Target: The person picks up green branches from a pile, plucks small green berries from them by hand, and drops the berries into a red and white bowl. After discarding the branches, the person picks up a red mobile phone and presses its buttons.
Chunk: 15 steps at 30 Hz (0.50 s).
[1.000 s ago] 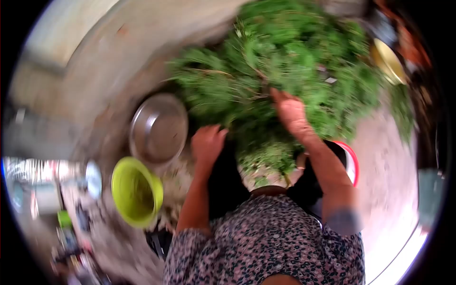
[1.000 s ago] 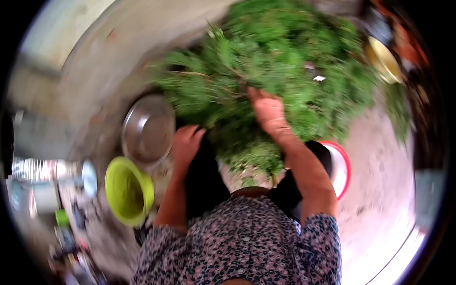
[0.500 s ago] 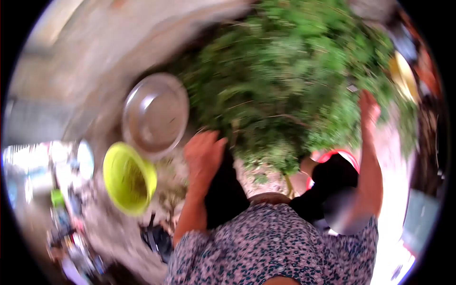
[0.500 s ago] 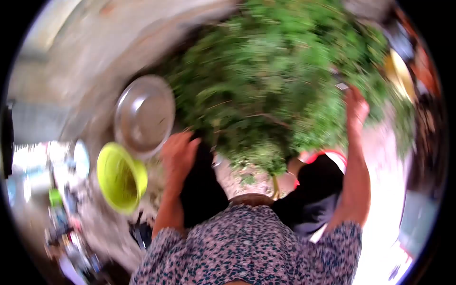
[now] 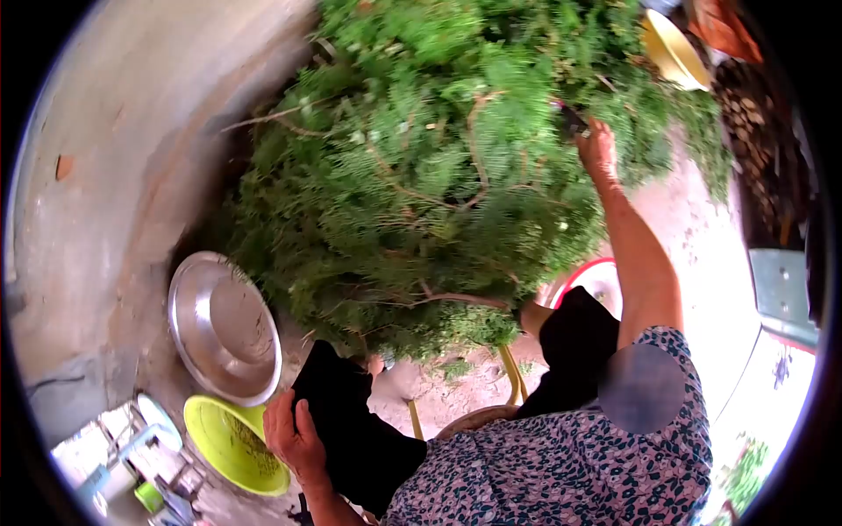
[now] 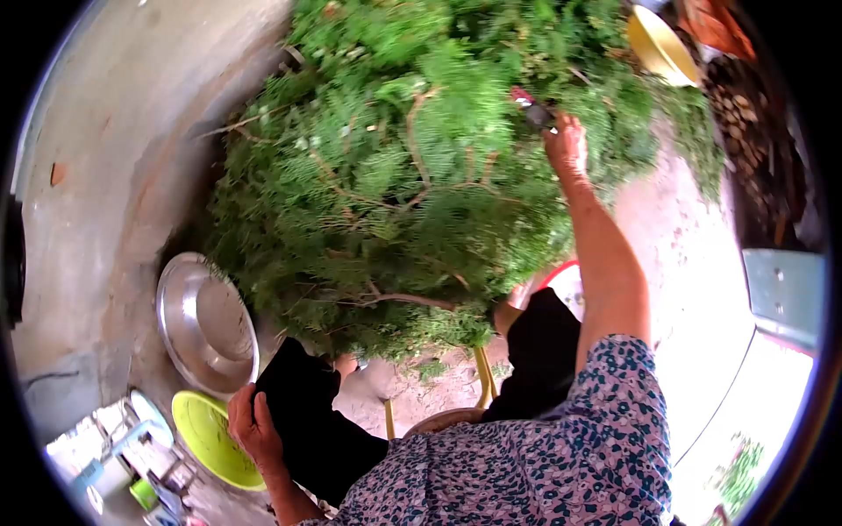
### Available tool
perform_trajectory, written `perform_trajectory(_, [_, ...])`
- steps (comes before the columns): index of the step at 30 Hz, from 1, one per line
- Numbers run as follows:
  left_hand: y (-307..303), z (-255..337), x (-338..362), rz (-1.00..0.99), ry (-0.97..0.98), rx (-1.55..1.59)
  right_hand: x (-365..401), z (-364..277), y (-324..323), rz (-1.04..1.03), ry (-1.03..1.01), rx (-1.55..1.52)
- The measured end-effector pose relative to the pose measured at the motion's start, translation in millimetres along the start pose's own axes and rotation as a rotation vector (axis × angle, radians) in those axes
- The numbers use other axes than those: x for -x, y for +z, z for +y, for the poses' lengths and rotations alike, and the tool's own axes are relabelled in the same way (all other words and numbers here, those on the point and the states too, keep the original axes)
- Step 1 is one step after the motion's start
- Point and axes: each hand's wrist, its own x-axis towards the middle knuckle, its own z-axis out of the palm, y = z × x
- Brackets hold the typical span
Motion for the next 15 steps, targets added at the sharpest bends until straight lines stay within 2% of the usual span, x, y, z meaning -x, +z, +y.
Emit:
perform_trajectory(1, [0, 0, -1, 0.011, -0.004, 0.025, -11, 7, 14, -0.016, -0.136, 0.027])
perform_trajectory(3, [-1, -3, 0, 0.035, 0.008, 0.030, -21, -5, 10, -0.054, -0.161, -0.001])
perform_trajectory(4, [-2, -2, 0, 0.030, -0.011, 0.025, -28, 11, 33, 0.035, -0.262, 0.032])
perform_trajectory(5, [-4, -3, 1, 0.024, -0.024, 0.024, -37, 15, 40, -0.159, -0.133, 0.082])
perform_trajectory(6, [-18, -7, 19, 0.080, -0.008, 0.031, -35, 35, 27, -0.028, -0.170, 0.201])
perform_trajectory(7, [-27, -5, 24, 0.074, -0.012, 0.040, -40, 31, 12, -0.130, -0.159, 0.214])
perform_trajectory(9, [-33, -6, 24, 0.056, -0.034, 0.044, -43, 18, -2, -0.253, 0.012, 0.319])
perform_trajectory(12, [-34, -9, 20, 0.061, 0.001, 0.079, -46, 25, 10, -0.240, -0.016, 0.364])
perform_trajectory(15, [-27, -14, 18, 0.077, 0.055, 0.084, -45, 67, 25, -0.207, -0.040, 0.430])
